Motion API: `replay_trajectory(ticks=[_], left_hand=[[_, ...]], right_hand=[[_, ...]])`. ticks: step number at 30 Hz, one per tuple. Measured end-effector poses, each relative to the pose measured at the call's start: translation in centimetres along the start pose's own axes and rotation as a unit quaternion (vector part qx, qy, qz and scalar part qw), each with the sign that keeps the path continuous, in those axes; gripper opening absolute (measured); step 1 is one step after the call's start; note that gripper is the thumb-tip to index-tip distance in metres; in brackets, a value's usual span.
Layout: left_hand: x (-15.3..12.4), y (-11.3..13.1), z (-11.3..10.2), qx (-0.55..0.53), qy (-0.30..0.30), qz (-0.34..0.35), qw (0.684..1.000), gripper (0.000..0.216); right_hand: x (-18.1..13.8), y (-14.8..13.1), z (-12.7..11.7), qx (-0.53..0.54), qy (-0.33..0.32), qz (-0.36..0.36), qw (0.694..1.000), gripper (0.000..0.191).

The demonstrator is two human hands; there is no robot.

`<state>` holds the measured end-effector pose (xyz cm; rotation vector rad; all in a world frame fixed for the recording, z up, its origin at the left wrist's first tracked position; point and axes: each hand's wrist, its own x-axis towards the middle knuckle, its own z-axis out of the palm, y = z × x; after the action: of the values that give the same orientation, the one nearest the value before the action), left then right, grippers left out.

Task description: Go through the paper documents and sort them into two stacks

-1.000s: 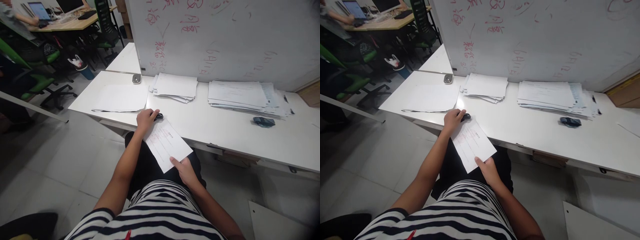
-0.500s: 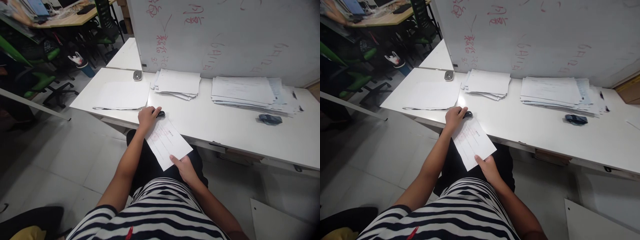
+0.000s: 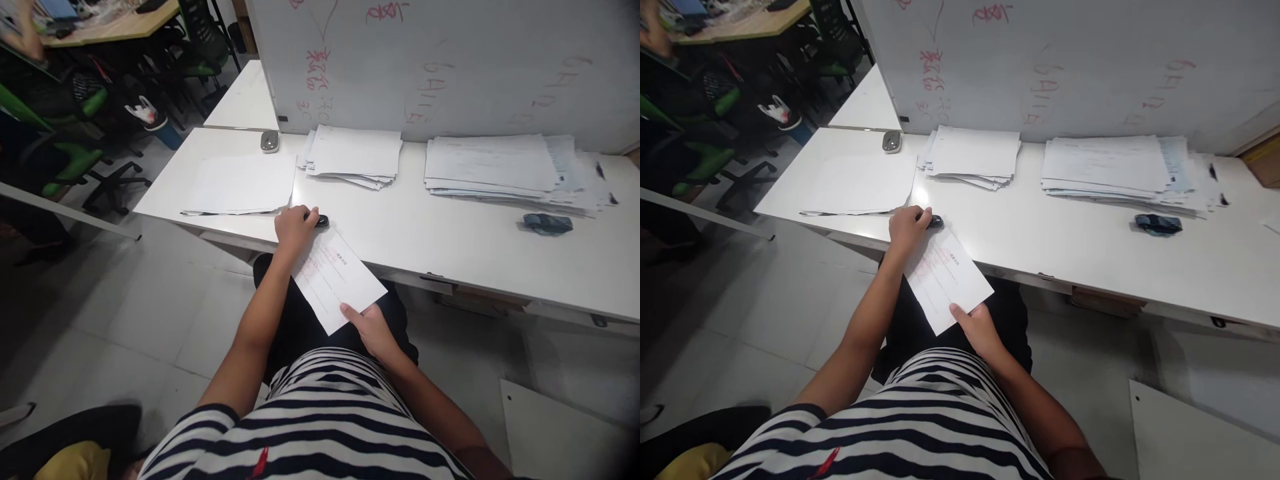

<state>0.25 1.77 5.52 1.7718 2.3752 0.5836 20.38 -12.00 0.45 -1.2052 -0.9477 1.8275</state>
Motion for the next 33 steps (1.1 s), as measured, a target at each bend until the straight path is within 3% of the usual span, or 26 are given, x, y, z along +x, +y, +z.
replay_trajectory(ticks=[7, 15, 19, 22, 24, 28, 33], left_hand=[[-0.6, 1.1, 0.8, 0.021, 0.022, 0.005, 1.000, 0.029], [-0.4, 0.0, 0.5, -0.016, 0.048, -0.016, 0.999, 0.046], [0.1, -0.2, 0.3, -0.036, 0.034, -0.037, 0.998, 0.052], [-0.1, -0.2, 0.5, -0.001, 0.043, -0.012, 0.999, 0.048], [-0.4, -0.2, 0.7, 0.026, 0.064, 0.011, 0.998, 0.043], [-0.8, -0.3, 1.2, 0.042, 0.090, 0.027, 0.995, 0.039], [-1.0, -0.7, 2.0, 0.042, 0.128, 0.052, 0.989, 0.037]], right_hand=[[0.0, -0.2, -0.2, -0.024, 0.002, 0.000, 1.000, 0.041], [0.7, 1.0, -1.2, 0.002, -0.006, -0.019, 1.000, 0.044], [1.3, 0.5, -4.2, -0.038, 0.104, -0.042, 0.993, 0.050], [1.1, -1.3, -7.4, -0.085, 0.228, -0.091, 0.966, 0.051], [0.9, -2.7, -9.5, -0.096, 0.277, -0.138, 0.946, 0.050], [0.8, -4.8, -12.2, -0.136, 0.313, -0.167, 0.925, 0.041], [1.3, -5.5, -12.3, -0.159, 0.311, -0.158, 0.924, 0.042]])
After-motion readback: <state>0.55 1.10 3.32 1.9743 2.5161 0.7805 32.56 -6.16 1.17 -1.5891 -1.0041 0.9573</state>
